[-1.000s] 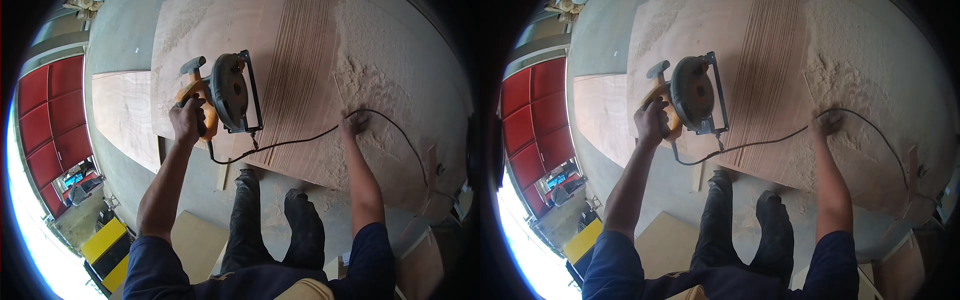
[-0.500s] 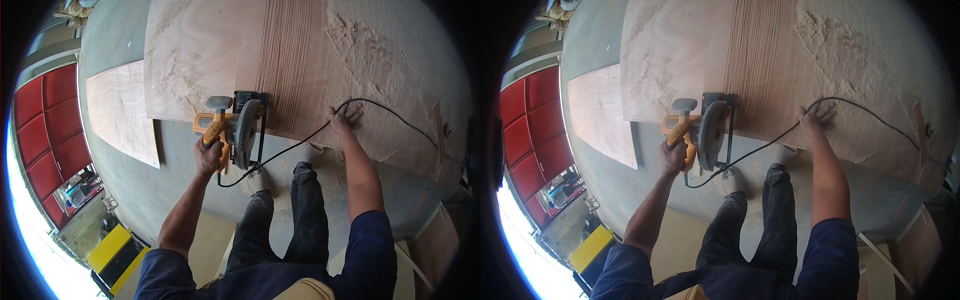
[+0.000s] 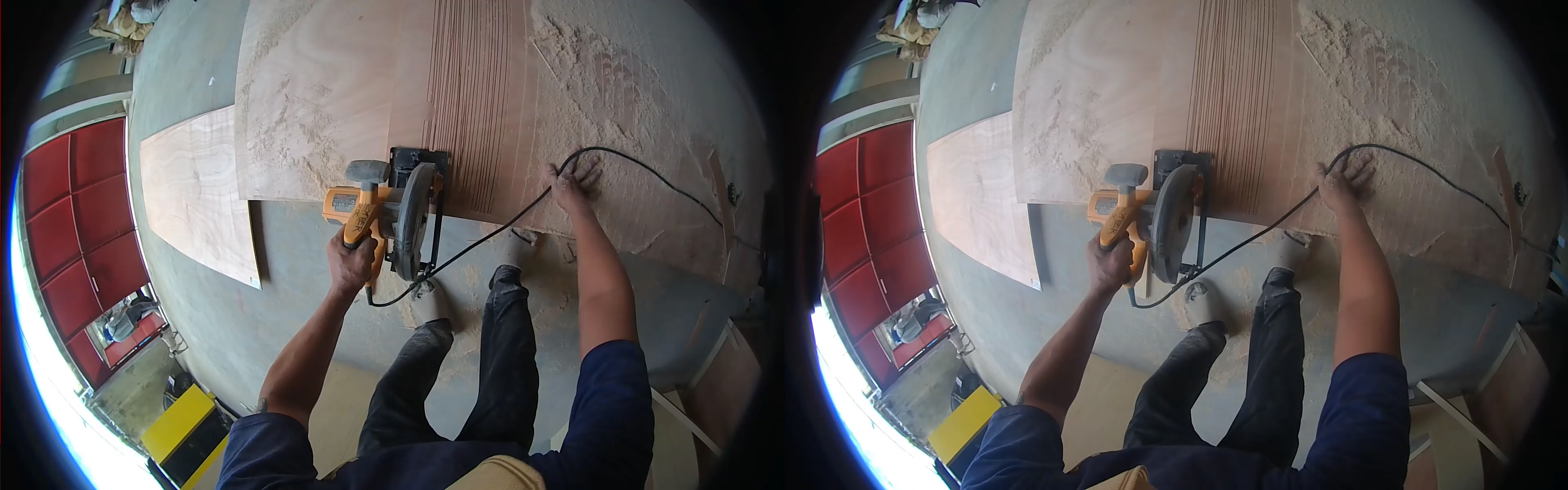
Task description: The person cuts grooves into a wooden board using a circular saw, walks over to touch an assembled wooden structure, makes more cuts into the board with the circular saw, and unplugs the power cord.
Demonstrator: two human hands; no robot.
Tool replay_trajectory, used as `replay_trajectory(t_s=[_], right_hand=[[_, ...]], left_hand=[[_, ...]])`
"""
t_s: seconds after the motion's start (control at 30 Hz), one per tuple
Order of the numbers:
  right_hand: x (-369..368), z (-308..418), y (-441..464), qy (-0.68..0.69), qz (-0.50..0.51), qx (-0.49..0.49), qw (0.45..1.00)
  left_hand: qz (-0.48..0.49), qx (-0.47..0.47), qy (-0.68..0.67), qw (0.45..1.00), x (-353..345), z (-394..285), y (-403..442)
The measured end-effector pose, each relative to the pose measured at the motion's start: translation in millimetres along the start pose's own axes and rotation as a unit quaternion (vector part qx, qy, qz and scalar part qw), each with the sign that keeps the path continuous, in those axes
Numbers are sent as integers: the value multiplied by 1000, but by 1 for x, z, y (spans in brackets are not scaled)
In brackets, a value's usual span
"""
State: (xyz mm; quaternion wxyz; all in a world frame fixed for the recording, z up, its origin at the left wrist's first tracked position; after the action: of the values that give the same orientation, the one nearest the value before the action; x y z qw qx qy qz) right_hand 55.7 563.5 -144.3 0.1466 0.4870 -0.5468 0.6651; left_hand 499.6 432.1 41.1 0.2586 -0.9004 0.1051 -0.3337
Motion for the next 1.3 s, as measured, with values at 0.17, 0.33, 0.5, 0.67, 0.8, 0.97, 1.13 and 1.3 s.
replay_trajectory(t_s=[0.17,0.33,0.5,0.67,0.8,0.97,1.13,1.3], right_hand=[[-2,-2,-1,5,-23,11,1000],[2,-1,-1,3,7,3,1000],[-8,-6,7,9,-6,27,1000],[-6,-5,6,10,2,18,1000],[-3,-5,4,10,8,20,1000],[5,-3,-1,4,17,19,1000],[-2,-5,2,-2,8,24,1000],[-23,-17,13,31,-13,29,999]], left_hand=[[-33,-63,12,997,-2,5,1],[-37,-52,13,998,-6,-1,14],[-49,-51,19,997,-11,-21,31],[-56,-86,14,995,-18,-41,49],[-66,-80,21,994,-22,-58,62],[-72,-95,25,993,-30,-80,82],[-68,-103,27,992,-34,-105,102],[-83,-117,49,988,-41,-125,121]])
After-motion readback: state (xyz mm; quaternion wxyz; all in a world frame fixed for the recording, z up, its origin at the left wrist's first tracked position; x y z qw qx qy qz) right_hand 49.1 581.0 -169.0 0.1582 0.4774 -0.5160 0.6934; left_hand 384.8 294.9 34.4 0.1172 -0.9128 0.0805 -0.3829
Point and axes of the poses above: each hand's wrist, its own y-axis towards the middle knuckle, its own x-axis out of the back of the hand, z = x × y, the point moved 2 cm from there along y, towards the middle knuckle, and after that the axes turned 2 degrees about -z, right-handed, at the moved point
